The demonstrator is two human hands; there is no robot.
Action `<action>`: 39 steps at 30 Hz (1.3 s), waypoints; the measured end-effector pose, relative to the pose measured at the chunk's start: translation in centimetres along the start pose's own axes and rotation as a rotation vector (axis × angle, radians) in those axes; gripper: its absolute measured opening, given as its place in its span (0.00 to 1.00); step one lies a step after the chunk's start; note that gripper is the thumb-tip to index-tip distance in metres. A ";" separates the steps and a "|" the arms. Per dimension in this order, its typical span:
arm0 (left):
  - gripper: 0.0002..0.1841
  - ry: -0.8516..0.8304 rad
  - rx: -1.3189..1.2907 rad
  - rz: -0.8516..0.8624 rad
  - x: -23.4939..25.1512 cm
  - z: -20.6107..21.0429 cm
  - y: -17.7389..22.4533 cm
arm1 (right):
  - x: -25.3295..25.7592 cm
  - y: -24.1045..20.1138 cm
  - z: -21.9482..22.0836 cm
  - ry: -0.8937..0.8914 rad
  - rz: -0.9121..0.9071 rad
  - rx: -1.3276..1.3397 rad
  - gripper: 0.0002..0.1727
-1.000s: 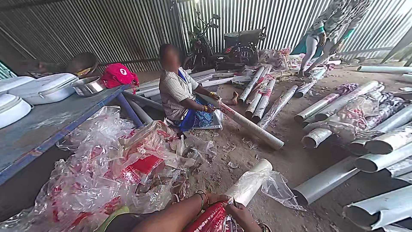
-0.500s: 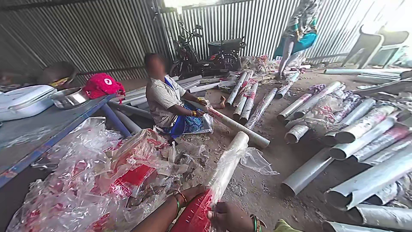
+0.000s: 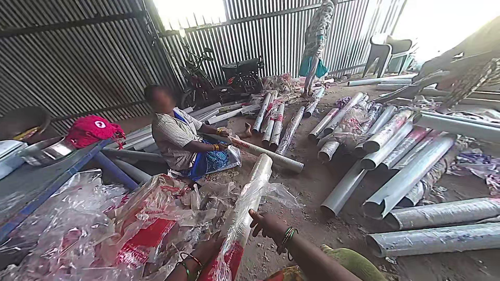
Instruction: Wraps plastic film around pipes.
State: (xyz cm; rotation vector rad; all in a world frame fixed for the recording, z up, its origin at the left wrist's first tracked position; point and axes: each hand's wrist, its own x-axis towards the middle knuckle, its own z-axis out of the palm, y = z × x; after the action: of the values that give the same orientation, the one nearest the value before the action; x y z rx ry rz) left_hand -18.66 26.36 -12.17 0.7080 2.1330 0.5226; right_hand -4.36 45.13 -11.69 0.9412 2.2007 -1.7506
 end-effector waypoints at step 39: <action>0.73 0.192 -0.268 0.195 -10.8 -5.0 -10.9 | -1.7 0.5 5.5 -0.336 -0.252 0.073 0.14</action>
State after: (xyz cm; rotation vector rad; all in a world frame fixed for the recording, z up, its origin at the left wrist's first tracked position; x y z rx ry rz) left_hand -20.49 10.60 -9.37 0.7405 2.1237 0.9963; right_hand -4.13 39.45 -12.86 0.3554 2.1163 -1.9390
